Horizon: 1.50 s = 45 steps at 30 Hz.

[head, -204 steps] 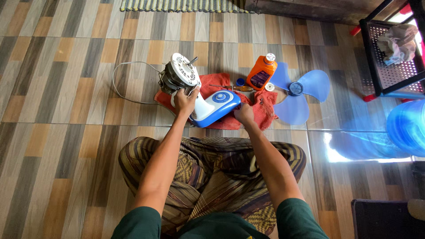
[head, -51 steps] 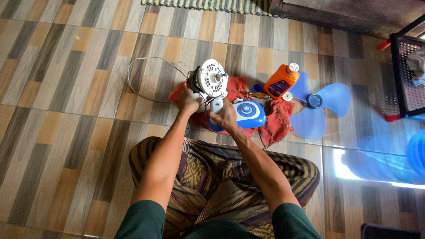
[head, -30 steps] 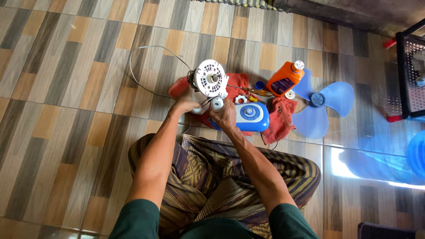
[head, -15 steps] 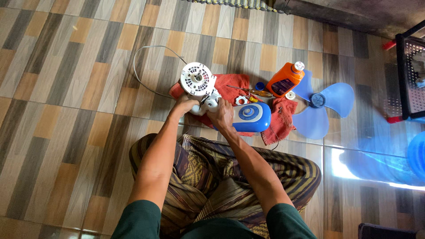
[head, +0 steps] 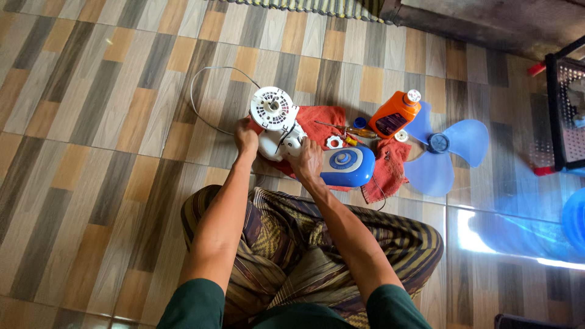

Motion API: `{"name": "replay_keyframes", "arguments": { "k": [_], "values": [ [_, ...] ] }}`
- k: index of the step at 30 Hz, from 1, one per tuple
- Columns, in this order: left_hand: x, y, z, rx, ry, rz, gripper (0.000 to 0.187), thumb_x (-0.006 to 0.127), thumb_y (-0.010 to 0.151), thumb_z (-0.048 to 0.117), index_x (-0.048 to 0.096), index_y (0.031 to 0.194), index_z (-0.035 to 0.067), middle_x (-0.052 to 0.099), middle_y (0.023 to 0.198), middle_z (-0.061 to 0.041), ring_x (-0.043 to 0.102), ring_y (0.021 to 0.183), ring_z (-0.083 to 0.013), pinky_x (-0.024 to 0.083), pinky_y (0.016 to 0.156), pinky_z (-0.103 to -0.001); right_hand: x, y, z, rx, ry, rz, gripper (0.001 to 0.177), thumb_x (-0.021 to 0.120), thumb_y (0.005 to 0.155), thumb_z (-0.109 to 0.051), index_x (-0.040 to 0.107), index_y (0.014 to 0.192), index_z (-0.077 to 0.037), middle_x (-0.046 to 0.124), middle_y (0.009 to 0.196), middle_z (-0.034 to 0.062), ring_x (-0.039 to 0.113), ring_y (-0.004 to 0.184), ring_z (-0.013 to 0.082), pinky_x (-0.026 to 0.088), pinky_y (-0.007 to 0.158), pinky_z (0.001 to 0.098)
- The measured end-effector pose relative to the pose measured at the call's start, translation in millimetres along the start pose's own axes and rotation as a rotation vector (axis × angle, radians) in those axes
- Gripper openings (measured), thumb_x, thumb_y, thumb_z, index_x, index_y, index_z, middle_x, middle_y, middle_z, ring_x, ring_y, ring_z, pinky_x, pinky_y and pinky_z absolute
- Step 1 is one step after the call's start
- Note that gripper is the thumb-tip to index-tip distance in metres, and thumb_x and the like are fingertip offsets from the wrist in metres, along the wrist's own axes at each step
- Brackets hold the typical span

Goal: The person disassembles a small electric fan motor, removes the outer casing, and uses a screwdriver to loosen and remove screws from the motor housing. The person then separates the motor components and inspects the internal parts.

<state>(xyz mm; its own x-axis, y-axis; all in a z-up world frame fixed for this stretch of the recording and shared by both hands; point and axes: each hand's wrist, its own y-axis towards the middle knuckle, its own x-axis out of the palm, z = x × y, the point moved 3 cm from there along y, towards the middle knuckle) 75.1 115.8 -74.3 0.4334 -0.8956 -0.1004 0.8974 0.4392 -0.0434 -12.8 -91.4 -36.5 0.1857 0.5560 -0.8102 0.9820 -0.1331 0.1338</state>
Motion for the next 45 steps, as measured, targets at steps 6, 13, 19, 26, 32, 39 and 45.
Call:
{"name": "replay_keyframes", "arguments": {
  "k": [6,13,19,26,32,39,45],
  "values": [
    [-4,3,57,0.216,-0.098,-0.054,0.048,0.037,0.11,0.033,0.054,0.145,0.005,0.052,0.149,-0.019,0.05,0.137,-0.0302,0.04,0.113,-0.04,-2,-3,-2,0.017,-0.014,-0.028,0.082,0.093,0.065,-0.042,0.057,0.126,-0.002,0.063,0.119,0.0182,0.058,0.109,0.0363,0.045,0.094,0.0496],
    [8,-4,80,-0.034,-0.36,-0.249,0.056,0.04,0.107,0.049,0.062,0.138,0.007,0.068,0.132,-0.01,0.065,0.118,-0.0177,0.049,0.101,-0.033,-1,-3,-4,-0.001,-0.024,-0.009,0.083,0.094,0.062,-0.043,0.057,0.125,-0.002,0.062,0.117,0.0175,0.057,0.109,0.0369,0.043,0.097,0.0491],
    [6,-11,83,-0.041,-0.335,-0.243,0.046,0.06,0.102,0.04,0.068,0.128,0.003,0.073,0.11,-0.007,0.068,0.095,-0.0142,0.054,0.083,-0.03,2,-1,-5,0.018,-0.066,-0.046,0.085,0.094,0.064,-0.045,0.056,0.125,-0.001,0.061,0.117,0.0182,0.058,0.108,0.0363,0.043,0.098,0.0488],
    [5,-11,82,-0.039,-0.418,-0.226,0.04,0.06,0.103,0.034,0.069,0.127,0.003,0.074,0.111,-0.006,0.068,0.097,-0.0121,0.054,0.084,-0.028,-11,-5,-14,-0.031,-0.056,-0.066,0.086,0.091,0.067,-0.052,0.056,0.127,-0.001,0.062,0.119,0.0212,0.059,0.109,0.0394,0.044,0.099,0.0507],
    [4,-8,75,-0.034,-0.453,-0.226,0.039,0.061,0.103,0.03,0.069,0.126,0.0,0.075,0.109,-0.007,0.069,0.096,-0.0125,0.054,0.083,-0.028,-25,1,-27,0.065,0.019,-0.202,0.123,0.087,0.063,-0.068,0.034,0.152,-0.002,0.053,0.136,0.0292,0.054,0.123,0.0465,0.043,0.102,0.0577],
    [4,-1,67,-0.026,-0.493,-0.227,0.036,0.063,0.101,0.026,0.07,0.124,-0.001,0.074,0.108,-0.006,0.068,0.096,-0.0123,0.053,0.084,-0.027,-42,18,-47,-0.217,0.314,0.008,0.134,0.092,0.066,-0.06,0.019,0.158,0.006,0.029,0.157,0.0377,0.033,0.145,0.0519,0.035,0.116,0.0561],
    [2,-1,65,-0.018,-0.518,-0.258,0.035,0.063,0.102,0.025,0.07,0.122,-0.001,0.074,0.107,-0.006,0.067,0.096,-0.0114,0.052,0.086,-0.027,-51,55,-73,-0.415,0.232,0.025,0.135,0.098,0.06,-0.052,0.023,0.159,0.001,0.028,0.162,0.032,0.03,0.151,0.0458,0.03,0.122,0.0516]
  ]
}}
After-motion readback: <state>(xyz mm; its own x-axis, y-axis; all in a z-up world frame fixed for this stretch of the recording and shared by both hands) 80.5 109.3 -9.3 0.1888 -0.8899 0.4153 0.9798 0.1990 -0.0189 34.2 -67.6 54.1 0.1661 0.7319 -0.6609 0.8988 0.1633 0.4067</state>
